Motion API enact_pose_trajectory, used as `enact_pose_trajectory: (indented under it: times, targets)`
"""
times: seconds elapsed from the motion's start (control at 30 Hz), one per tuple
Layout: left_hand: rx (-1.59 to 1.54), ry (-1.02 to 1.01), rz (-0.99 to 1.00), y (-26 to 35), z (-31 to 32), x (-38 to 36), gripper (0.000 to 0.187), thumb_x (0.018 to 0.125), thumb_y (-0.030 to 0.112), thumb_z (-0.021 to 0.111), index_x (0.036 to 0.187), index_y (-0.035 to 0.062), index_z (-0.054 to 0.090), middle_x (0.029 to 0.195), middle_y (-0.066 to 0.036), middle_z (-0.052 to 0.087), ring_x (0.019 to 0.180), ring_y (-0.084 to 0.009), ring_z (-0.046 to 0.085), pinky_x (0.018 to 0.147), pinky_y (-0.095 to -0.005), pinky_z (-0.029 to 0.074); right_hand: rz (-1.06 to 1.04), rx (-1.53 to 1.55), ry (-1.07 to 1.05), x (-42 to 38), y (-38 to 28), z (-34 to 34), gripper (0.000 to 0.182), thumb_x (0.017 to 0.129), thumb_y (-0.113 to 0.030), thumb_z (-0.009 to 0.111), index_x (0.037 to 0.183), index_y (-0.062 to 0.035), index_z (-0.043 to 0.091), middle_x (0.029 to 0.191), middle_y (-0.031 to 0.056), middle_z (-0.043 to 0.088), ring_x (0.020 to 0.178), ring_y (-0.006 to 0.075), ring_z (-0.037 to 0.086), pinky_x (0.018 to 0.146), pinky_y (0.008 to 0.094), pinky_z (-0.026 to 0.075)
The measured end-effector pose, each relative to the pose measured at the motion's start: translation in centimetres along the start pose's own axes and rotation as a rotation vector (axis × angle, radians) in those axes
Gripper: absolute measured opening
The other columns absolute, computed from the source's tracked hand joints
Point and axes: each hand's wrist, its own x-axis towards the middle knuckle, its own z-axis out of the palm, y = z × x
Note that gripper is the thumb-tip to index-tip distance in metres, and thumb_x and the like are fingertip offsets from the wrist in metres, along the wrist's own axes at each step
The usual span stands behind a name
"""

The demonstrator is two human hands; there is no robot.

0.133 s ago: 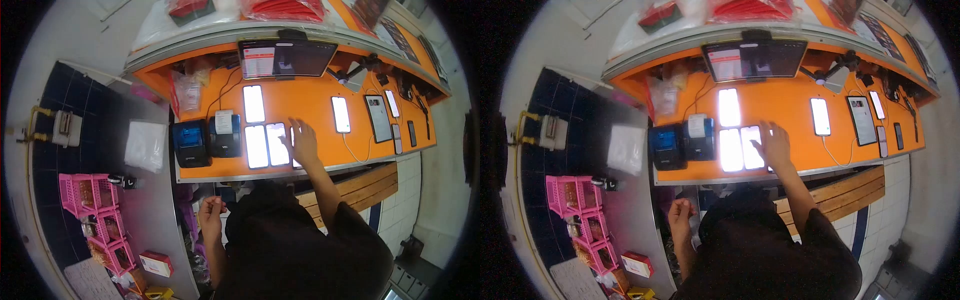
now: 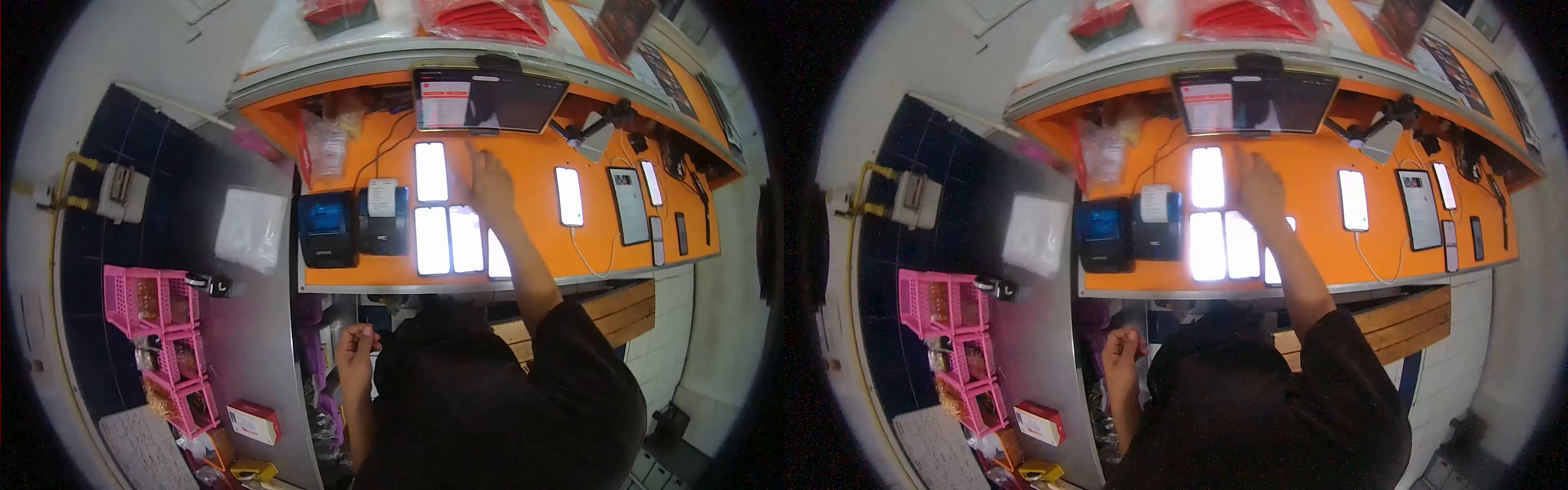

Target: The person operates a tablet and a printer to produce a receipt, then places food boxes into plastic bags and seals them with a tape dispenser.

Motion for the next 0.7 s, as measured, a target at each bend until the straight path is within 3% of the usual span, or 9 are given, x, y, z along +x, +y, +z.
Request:
enact_pose_trajectory:
  times: [0.1,0.13,0.2,0.3,0.43,0.5,0.63,0.7]
  targets:
    - [0.009,0.061,0.013,-0.2,-0.9,-1.3,0.013,0.095,0.016,0.061,0.098,0.0027,0.061,0.081,-0.004,0.062,0.067,-0.0091,0.055,0.066,-0.0245,0.048,0.060,0.056,0.140,3.3,-0.2,-2.2,0.061,0.088,-0.036,0.065,0.138,-0.0073,0.042,0.116,0.0195,0.059,0.099,0.0346,0.064,0.074,0.0433,0.054]
    - [-0.011,0.096,0.016,-0.2,-1.2,-1.6,0.013,0.095,0.016,0.061,0.097,0.0028,0.061,0.081,-0.004,0.062,0.068,-0.0092,0.056,0.065,-0.0248,0.048,0.043,0.064,0.141,3.8,-0.4,-2.9,0.061,0.088,-0.036,0.065,0.138,-0.0073,0.042,0.116,0.0195,0.059,0.099,0.0346,0.064,0.074,0.0433,0.054]
    - [-0.056,0.148,0.020,-0.3,-1.5,-1.9,0.014,0.096,0.017,0.061,0.097,0.0028,0.061,0.081,-0.004,0.062,0.068,-0.0093,0.056,0.065,-0.0255,0.049,0.051,0.174,0.406,4.4,-0.5,-4.2,0.052,0.091,-0.034,0.060,0.135,-0.0126,0.044,0.104,0.0159,0.060,0.089,0.0335,0.065,0.068,0.0436,0.054]
    - [-0.089,0.202,0.011,-1.2,-2.6,-2.0,0.014,0.096,0.017,0.061,0.097,0.0027,0.061,0.081,-0.004,0.062,0.068,-0.0096,0.056,0.065,-0.0258,0.049,0.031,0.143,0.443,3.8,-0.8,-5.2,0.053,0.091,-0.033,0.060,0.137,-0.0114,0.043,0.101,0.0152,0.061,0.084,0.0327,0.066,0.061,0.0420,0.054]
    - [-0.067,0.206,-0.020,-0.7,-2.4,-1.5,0.014,0.095,0.017,0.062,0.097,0.0029,0.061,0.080,-0.004,0.062,0.067,-0.0092,0.055,0.064,-0.0243,0.048,0.056,0.201,0.389,3.0,-1.4,-4.7,0.059,0.091,-0.033,0.061,0.142,-0.0121,0.040,0.101,0.0154,0.061,0.083,0.0321,0.066,0.061,0.0430,0.054]
    - [-0.058,0.166,-0.003,-0.7,-2.3,-0.8,0.013,0.095,0.016,0.062,0.097,0.0026,0.061,0.080,-0.003,0.062,0.067,-0.0092,0.055,0.064,-0.0240,0.047,0.122,0.135,0.243,3.0,-1.3,-4.7,0.063,0.090,-0.031,0.061,0.146,-0.0147,0.036,0.100,0.0156,0.061,0.080,0.0314,0.065,0.060,0.0437,0.054]
    - [-0.034,0.090,0.008,0.3,-0.9,-0.2,0.012,0.095,0.014,0.062,0.097,0.0022,0.061,0.079,-0.003,0.061,0.068,-0.0090,0.055,0.064,-0.0232,0.046,0.112,-0.058,0.222,2.0,-0.6,-2.4,0.066,0.090,-0.031,0.060,0.148,-0.0169,0.033,0.096,0.0148,0.061,0.077,0.0306,0.065,0.059,0.0430,0.054]
    - [-0.009,0.068,0.018,0.4,-0.7,0.1,0.012,0.095,0.014,0.062,0.097,0.0023,0.061,0.080,-0.003,0.061,0.068,-0.0087,0.055,0.065,-0.0229,0.046,0.086,-0.033,0.032,0.4,-0.5,-1.6,0.065,0.092,-0.034,0.058,0.149,-0.0176,0.033,0.101,0.0163,0.061,0.085,0.0302,0.067,0.065,0.0421,0.055]
